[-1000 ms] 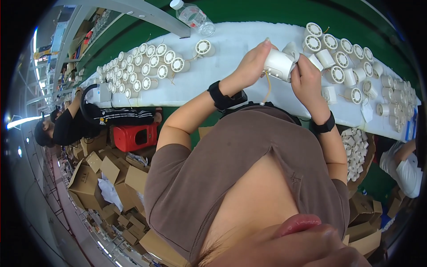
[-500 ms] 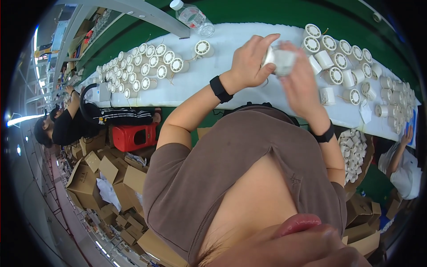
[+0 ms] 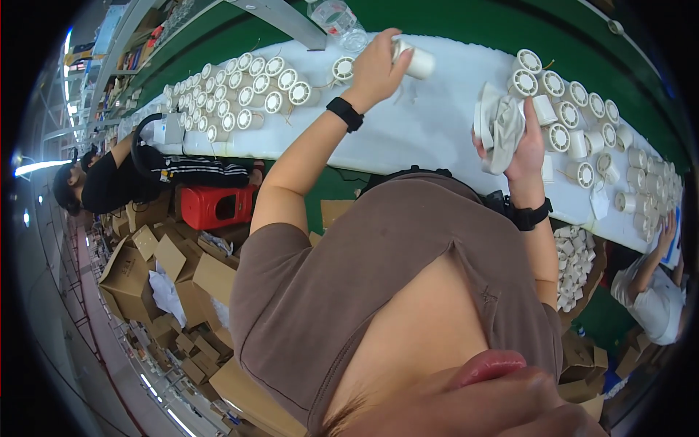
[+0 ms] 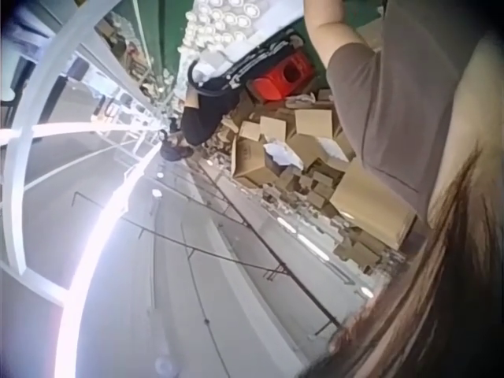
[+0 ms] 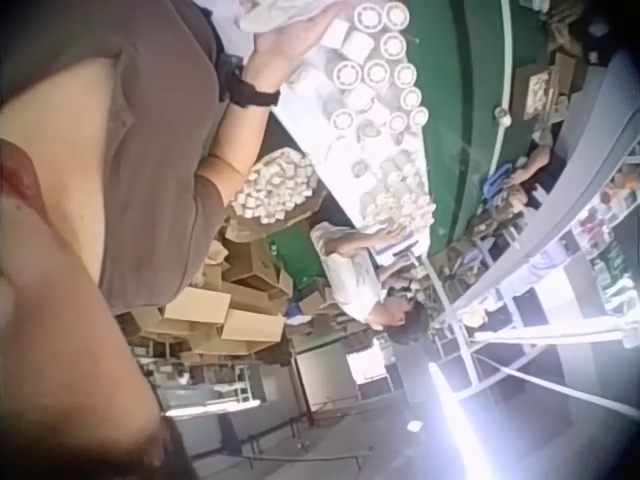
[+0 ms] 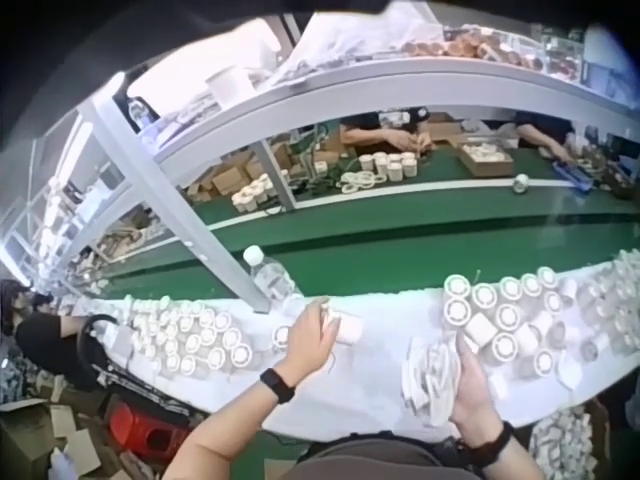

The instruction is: Clean and wipe white cylindrical electronic components using a cloth at an assembly line.

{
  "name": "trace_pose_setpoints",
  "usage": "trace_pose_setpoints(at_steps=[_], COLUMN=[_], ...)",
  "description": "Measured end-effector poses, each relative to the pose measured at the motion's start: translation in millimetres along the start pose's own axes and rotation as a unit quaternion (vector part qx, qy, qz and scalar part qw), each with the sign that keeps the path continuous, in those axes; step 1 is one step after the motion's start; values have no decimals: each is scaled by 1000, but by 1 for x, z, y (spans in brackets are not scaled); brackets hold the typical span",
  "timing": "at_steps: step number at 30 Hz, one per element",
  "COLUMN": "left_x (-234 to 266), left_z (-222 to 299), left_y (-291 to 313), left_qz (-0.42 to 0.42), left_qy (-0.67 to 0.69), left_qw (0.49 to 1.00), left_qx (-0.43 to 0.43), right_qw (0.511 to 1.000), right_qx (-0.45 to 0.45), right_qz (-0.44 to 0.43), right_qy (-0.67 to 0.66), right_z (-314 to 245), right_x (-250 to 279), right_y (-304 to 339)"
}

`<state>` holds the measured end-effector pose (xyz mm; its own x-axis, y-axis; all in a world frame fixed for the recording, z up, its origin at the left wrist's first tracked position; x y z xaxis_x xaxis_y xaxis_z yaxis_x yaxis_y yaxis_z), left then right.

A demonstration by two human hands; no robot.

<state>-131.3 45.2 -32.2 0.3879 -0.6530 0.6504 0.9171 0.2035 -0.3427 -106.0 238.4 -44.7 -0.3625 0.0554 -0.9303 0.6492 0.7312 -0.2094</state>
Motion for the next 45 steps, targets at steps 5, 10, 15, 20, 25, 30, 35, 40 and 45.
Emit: trace_pose_setpoints(at_steps=[5, 10, 15, 20, 25, 30, 35, 40, 45], left_x=[-25, -27, -69, -72, -47, -32, -25, -14, 1], left_z=[-79, -35, 29, 59, 66, 72, 49, 54, 65], left_y=[4, 15, 31, 52, 46, 49, 59, 62, 54], left_qz=[-62, 41, -347, -416, -268, -220, -173, -144, -185], left_qy=[-384, -356, 321, 396, 343, 396, 427, 465, 393], left_qw=[921, 930, 842, 765, 880, 864, 843, 829, 874], left_qx=[24, -81, 261, 290, 190, 221, 277, 275, 218], right_qw=[970, 944, 963, 839, 743, 770, 857, 953, 929], right_qx=[98, 130, -6, -58, 62, 46, 139, 122, 16], right_qz=[216, 280, 175, 115, 121, 199, 200, 170, 174], right_qy=[55, 119, 207, 528, 656, 605, 454, 217, 327], right_z=[-14, -20, -2, -9, -34, -41, -43, -28, -3], right_x=[11, 24, 16, 15, 10, 24, 19, 33, 49], right_y=[0, 2, -5, -5, 1, 13, 11, 8, 11])
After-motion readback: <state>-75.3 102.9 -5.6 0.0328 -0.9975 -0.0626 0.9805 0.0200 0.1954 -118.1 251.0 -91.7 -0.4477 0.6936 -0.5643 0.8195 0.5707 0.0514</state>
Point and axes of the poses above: each hand's wrist, its own y-axis away from the middle knuckle, its own x-axis out of the back of the hand, z = x × y, the point moved 7 cm from there along -y, towards the middle knuckle, and after that the axes turned 12 degrees about x, right-handed, at the moved point
